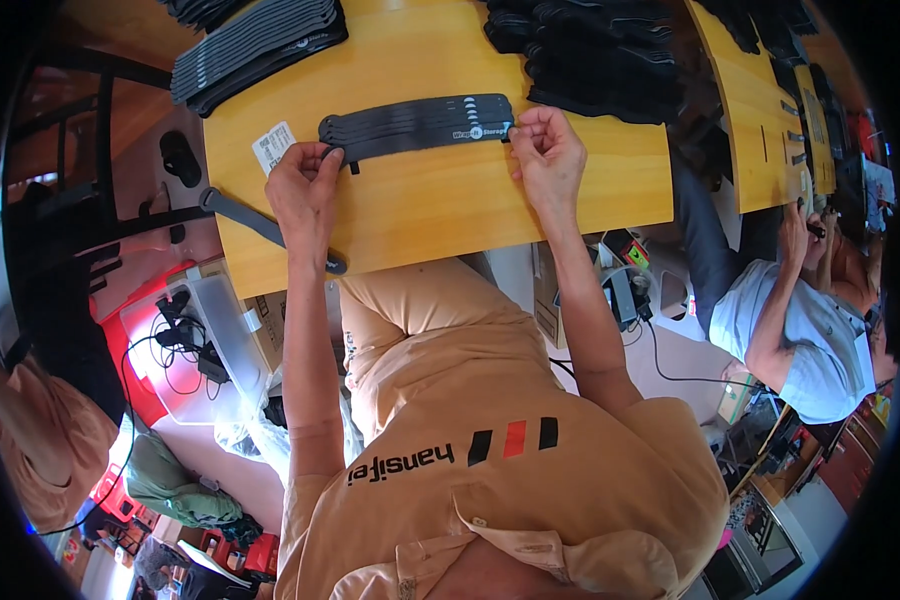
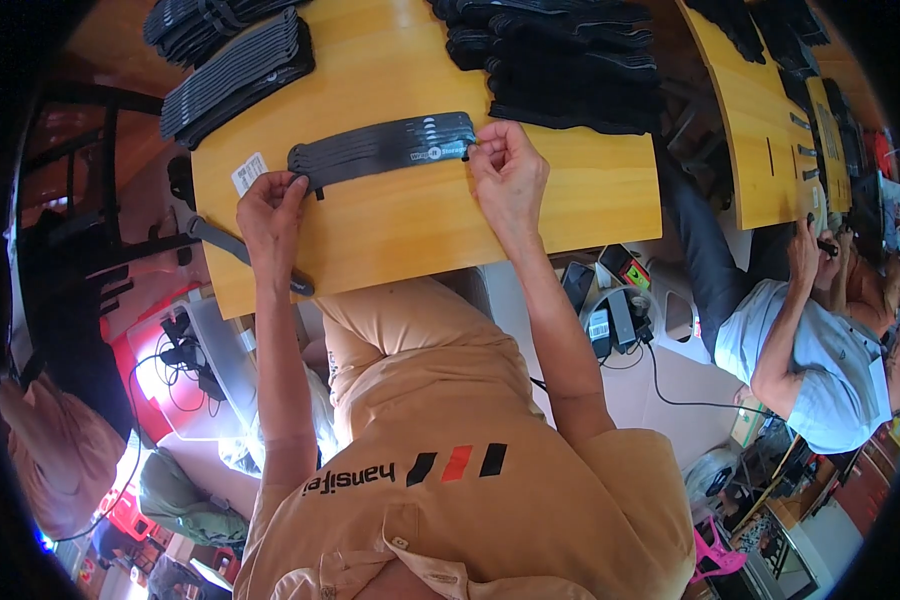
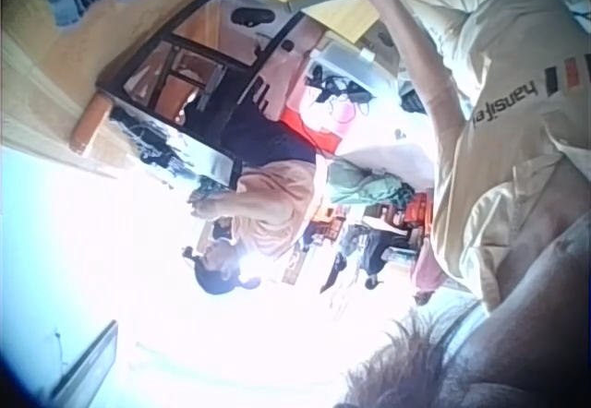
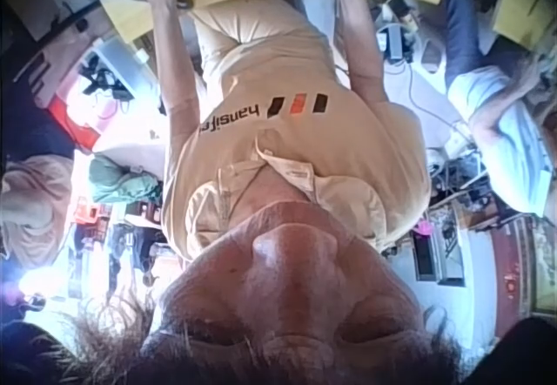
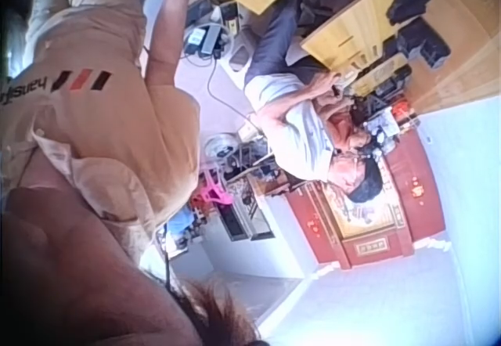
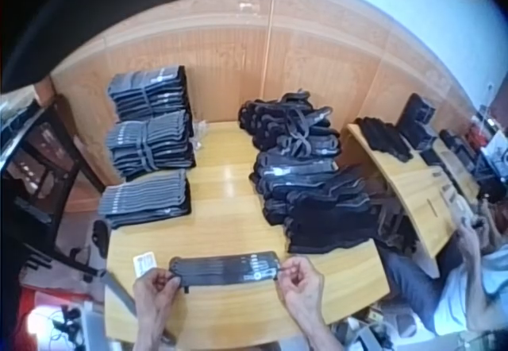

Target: Organizing, inspecting, and stacking black fabric straps on a workshop table.

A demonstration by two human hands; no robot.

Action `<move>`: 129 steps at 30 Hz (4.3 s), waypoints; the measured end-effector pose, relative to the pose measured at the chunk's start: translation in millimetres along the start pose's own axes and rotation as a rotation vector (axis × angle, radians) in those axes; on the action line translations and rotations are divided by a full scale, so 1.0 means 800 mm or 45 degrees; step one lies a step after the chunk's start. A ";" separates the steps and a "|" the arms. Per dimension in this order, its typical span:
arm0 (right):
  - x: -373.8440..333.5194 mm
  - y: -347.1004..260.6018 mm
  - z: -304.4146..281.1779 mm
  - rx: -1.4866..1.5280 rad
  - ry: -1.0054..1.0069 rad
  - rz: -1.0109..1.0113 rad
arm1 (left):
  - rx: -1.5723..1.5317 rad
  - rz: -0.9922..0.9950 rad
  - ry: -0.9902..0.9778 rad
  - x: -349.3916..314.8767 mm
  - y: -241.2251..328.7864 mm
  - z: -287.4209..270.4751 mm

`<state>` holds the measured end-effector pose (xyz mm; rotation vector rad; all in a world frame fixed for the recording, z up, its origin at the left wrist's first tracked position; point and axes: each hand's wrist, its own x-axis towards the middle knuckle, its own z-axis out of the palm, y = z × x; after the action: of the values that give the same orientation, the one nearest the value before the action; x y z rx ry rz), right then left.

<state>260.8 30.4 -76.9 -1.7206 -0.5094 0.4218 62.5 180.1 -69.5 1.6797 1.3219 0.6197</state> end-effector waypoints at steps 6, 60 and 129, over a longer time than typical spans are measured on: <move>0.000 0.001 0.000 0.011 0.002 -0.010 | -0.004 0.025 0.019 -0.001 0.003 0.001; 0.006 0.006 0.005 -0.196 0.077 -0.118 | 0.228 0.074 0.093 0.006 -0.001 0.005; -0.071 -0.028 -0.036 -0.034 -0.255 -0.351 | 0.169 0.832 -0.104 -0.099 0.040 0.047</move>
<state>226.1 -20.8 -48.5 -1.6124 -0.8888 0.3908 84.8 91.4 -49.2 2.2365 0.7496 0.8319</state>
